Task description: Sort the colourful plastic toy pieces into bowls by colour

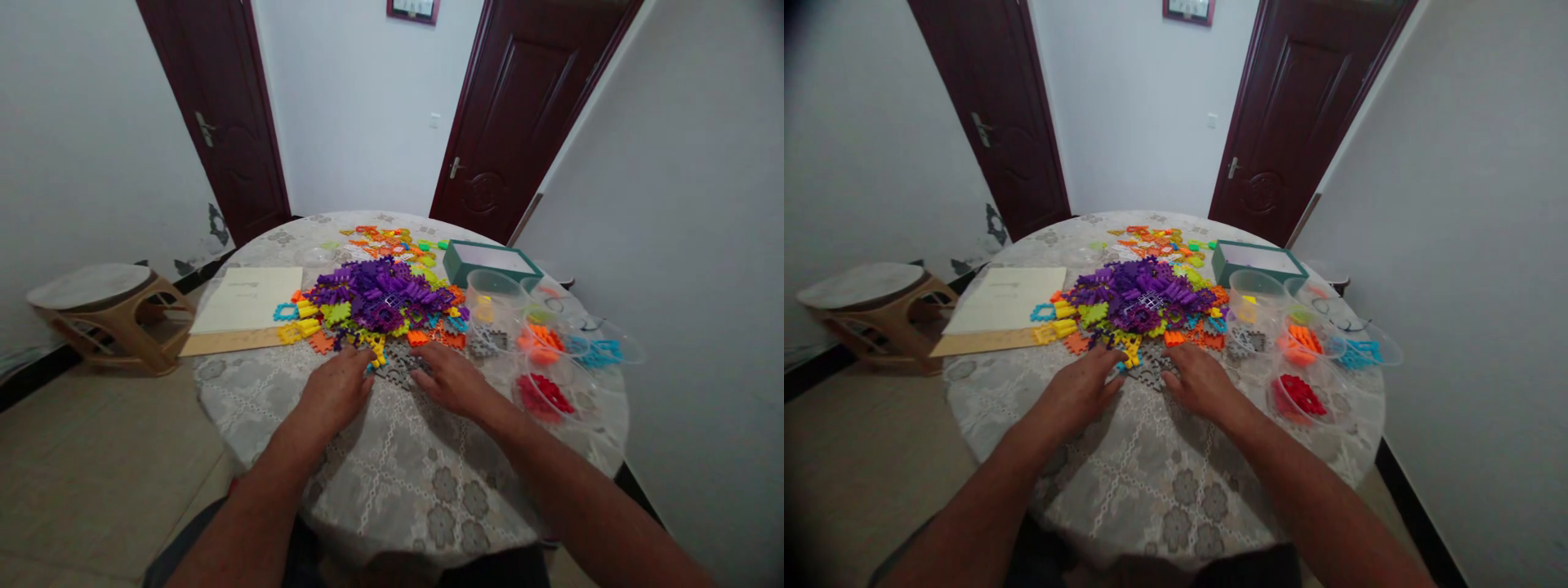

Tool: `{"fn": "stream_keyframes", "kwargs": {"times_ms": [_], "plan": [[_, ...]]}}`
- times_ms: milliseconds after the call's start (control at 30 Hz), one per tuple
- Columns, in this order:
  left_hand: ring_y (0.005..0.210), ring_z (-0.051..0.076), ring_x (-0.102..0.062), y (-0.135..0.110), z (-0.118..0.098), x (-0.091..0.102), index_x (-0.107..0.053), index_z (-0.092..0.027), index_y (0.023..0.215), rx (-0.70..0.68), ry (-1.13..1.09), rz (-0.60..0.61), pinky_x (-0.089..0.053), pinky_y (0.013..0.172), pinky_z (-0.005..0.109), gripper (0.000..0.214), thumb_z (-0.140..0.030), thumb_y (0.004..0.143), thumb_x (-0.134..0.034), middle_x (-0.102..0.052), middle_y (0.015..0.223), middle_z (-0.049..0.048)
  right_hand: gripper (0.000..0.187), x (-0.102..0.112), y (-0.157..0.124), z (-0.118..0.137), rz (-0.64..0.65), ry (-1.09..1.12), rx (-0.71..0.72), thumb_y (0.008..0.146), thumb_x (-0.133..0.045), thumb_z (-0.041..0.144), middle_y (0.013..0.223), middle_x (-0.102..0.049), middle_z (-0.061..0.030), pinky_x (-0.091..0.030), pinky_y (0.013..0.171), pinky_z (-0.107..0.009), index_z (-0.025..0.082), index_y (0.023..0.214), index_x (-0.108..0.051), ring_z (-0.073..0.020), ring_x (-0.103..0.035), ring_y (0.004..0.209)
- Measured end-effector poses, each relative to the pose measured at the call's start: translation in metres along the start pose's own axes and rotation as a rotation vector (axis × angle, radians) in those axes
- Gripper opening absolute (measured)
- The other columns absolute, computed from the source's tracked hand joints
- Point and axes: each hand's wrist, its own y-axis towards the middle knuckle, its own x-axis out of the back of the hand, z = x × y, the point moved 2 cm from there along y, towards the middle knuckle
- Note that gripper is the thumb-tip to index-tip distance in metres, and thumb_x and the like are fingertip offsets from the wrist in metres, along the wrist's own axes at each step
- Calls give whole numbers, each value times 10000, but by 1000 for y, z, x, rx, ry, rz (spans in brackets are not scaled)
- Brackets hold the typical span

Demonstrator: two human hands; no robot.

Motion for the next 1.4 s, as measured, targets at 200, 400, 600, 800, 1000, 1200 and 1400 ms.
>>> {"fn": "stream_keyframes", "kwargs": {"times_ms": [200,400,600,800,1000,1200,1400], "plan": [[1089,292,-690,-6,-6,-9,-654,-237,1302,-53,11,30,-522,922,394,353,-228,962,-559,-680,1206,131,463,-27,15,10,-60,-147,-123,1022,-587,477,1302,-612,-186,-501,1015,-433,208,1399,-610,-327,-608,1211],[1115,284,-674,-6,-8,-7,-642,-238,1330,-49,8,50,-508,945,385,380,-231,955,-582,-673,1202,131,224,-21,5,7,5,-14,-49,994,-625,356,1195,-617,-113,-495,976,-385,225,1174,-649,-267,-611,1115],[1105,291,-665,-8,-8,-7,-650,-210,1297,-45,19,53,-517,935,396,366,-225,934,-608,-655,1220,145,139,-4,-11,4,110,195,125,919,-671,262,1073,-608,-50,-470,852,-315,220,1039,-614,-194,-587,935],[1147,279,-633,-5,-10,-13,-637,-199,1307,-77,-24,-23,-529,974,405,350,-253,965,-590,-625,1252,135,224,1,-10,-18,100,483,14,983,-642,379,834,-618,16,-411,690,-278,222,1142,-652,-155,-550,738],[1183,274,-632,0,-22,-19,-597,-199,1369,-162,-140,-96,-531,1033,430,393,-242,978,-589,-626,1289,129,228,-8,-8,-27,51,670,-66,1023,-586,401,856,-671,-17,-436,682,-300,240,1143,-696,-177,-595,761],[1195,265,-646,17,-29,-23,-647,-207,1281,-192,-198,-124,-527,1011,402,311,-193,987,-548,-660,1290,120,276,-17,-8,-26,45,732,-96,989,-637,390,693,-530,43,-355,579,-278,245,1217,-694,-143,-476,612],[1085,288,-672,27,-27,-20,-668,-173,1096,-112,-135,-150,-513,915,395,203,-242,1016,-495,-707,1135,143,242,-13,-6,-28,-109,532,-63,961,-672,338,872,-662,-17,-446,696,-325,263,1188,-709,-174,-578,728]]}}
